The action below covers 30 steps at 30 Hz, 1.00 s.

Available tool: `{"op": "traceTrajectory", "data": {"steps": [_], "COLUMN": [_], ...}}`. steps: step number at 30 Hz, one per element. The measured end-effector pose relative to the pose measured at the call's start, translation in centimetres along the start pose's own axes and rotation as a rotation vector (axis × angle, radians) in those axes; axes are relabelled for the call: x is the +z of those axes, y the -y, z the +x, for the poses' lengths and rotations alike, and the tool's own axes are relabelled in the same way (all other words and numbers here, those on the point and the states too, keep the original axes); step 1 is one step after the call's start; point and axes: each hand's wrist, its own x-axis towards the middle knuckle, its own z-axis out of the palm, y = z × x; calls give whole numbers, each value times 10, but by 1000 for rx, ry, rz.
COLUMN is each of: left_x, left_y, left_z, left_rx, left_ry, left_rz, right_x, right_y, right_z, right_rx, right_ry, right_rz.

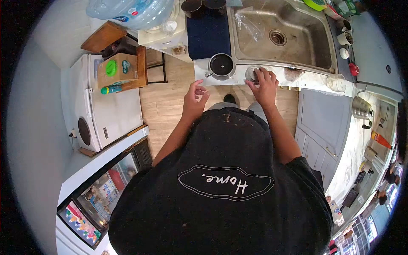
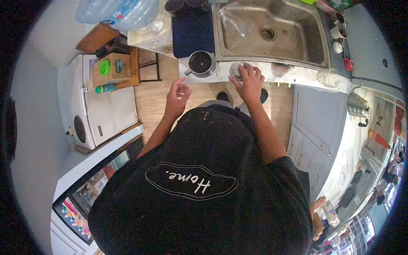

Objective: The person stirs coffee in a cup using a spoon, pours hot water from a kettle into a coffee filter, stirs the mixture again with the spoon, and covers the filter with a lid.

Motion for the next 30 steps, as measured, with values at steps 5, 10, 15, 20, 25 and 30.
{"op": "traceTrajectory", "data": {"steps": [5,10,15,20,25,30], "left_x": [-1,9,18,64,138,219], "left_y": [9,-10,-56,-105,-146,-188], "left_z": [-6,-10,-16,-4,19,46], "left_rx": [-35,-117,-132,-126,-118,-51], "left_ry": [26,184,370,437,369,273], "left_rz": [35,95,128,185,118,39], "right_x": [-12,-41,-94,-156,-217,-273], "right_y": [-1,-18,-45,-94,-167,-251], "right_z": [-3,-3,-6,7,35,74], "right_rx": [21,45,59,149,189,213], "right_ry": [-53,-46,-85,-104,-124,-229], "right_rz": [49,144,210,243,276,357]}}
